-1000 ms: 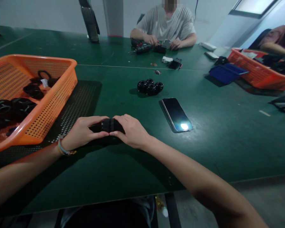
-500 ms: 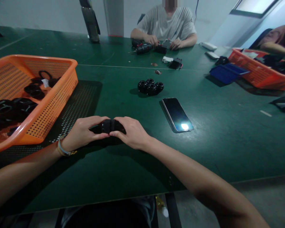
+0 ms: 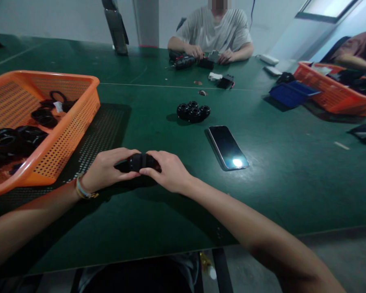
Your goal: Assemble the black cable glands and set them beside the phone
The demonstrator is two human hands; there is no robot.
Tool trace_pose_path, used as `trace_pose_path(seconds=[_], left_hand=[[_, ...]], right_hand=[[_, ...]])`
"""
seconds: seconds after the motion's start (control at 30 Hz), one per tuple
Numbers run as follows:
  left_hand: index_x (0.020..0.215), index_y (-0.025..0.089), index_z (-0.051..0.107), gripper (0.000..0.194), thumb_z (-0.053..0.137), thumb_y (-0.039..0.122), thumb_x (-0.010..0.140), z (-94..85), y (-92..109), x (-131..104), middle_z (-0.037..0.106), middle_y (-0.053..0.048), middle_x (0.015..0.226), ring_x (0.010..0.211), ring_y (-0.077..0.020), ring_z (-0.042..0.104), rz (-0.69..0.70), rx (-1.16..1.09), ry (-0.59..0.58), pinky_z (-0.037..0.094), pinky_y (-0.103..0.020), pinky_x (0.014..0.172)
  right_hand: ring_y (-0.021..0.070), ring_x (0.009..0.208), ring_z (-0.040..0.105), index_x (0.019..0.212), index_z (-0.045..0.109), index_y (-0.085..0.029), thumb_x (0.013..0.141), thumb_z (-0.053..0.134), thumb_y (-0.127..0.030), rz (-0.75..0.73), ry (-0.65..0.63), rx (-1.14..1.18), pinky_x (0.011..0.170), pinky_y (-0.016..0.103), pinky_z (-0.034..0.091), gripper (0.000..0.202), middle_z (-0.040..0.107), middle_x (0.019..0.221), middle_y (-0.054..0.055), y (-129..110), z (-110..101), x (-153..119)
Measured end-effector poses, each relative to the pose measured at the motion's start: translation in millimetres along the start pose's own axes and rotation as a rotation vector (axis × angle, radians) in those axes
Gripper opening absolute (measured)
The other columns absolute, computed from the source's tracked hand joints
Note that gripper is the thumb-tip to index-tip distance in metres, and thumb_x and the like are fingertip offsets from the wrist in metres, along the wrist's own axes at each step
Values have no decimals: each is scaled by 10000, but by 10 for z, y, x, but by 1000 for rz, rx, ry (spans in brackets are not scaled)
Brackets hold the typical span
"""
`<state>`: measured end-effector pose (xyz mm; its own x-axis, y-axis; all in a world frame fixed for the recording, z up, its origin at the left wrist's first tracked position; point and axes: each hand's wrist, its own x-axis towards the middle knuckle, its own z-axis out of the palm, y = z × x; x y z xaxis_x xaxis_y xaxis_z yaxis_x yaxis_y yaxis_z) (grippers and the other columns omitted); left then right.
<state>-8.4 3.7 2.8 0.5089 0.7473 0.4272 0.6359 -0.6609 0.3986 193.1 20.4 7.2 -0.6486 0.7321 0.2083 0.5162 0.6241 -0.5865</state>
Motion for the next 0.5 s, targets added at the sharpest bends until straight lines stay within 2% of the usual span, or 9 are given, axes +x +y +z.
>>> trace_pose_path(seconds=[0.17, 0.27, 0.37, 0.5], left_hand=[[1017, 116, 612, 439, 587, 466, 754, -25, -10, 57, 686, -83, 932, 802, -185, 644, -138, -181, -103, 501, -254, 706], [1025, 119, 622, 454, 567, 481, 757, -40, -14, 90, 690, -73, 925, 793, -190, 640, -195, -275, -169, 500, -258, 695], [1000, 113, 639, 451, 554, 486, 761, -40, -15, 105, 692, -72, 899, 771, -192, 635, -227, -284, -188, 494, -259, 680], [1011, 118, 640, 460, 540, 496, 767, -24, -20, 98, 693, -78, 931, 800, -197, 635, -224, -245, -189, 490, -266, 698]], right_hand=[[201, 792, 543, 1075, 526, -121, 852, 525, -373, -244, 76, -157, 698, 349, 459, 336, 631, 896, 102, 101, 0, 13], [212, 805, 530, 1088, 510, -112, 860, 516, -365, -346, 97, -233, 698, 355, 457, 341, 620, 900, 114, 140, -7, 20], [213, 796, 524, 1072, 507, -99, 860, 517, -341, -359, 106, -259, 692, 355, 458, 322, 616, 892, 119, 141, -4, 22], [216, 807, 530, 1064, 499, -110, 859, 515, -314, -297, 81, -248, 699, 363, 457, 289, 615, 902, 118, 108, 8, 17]])
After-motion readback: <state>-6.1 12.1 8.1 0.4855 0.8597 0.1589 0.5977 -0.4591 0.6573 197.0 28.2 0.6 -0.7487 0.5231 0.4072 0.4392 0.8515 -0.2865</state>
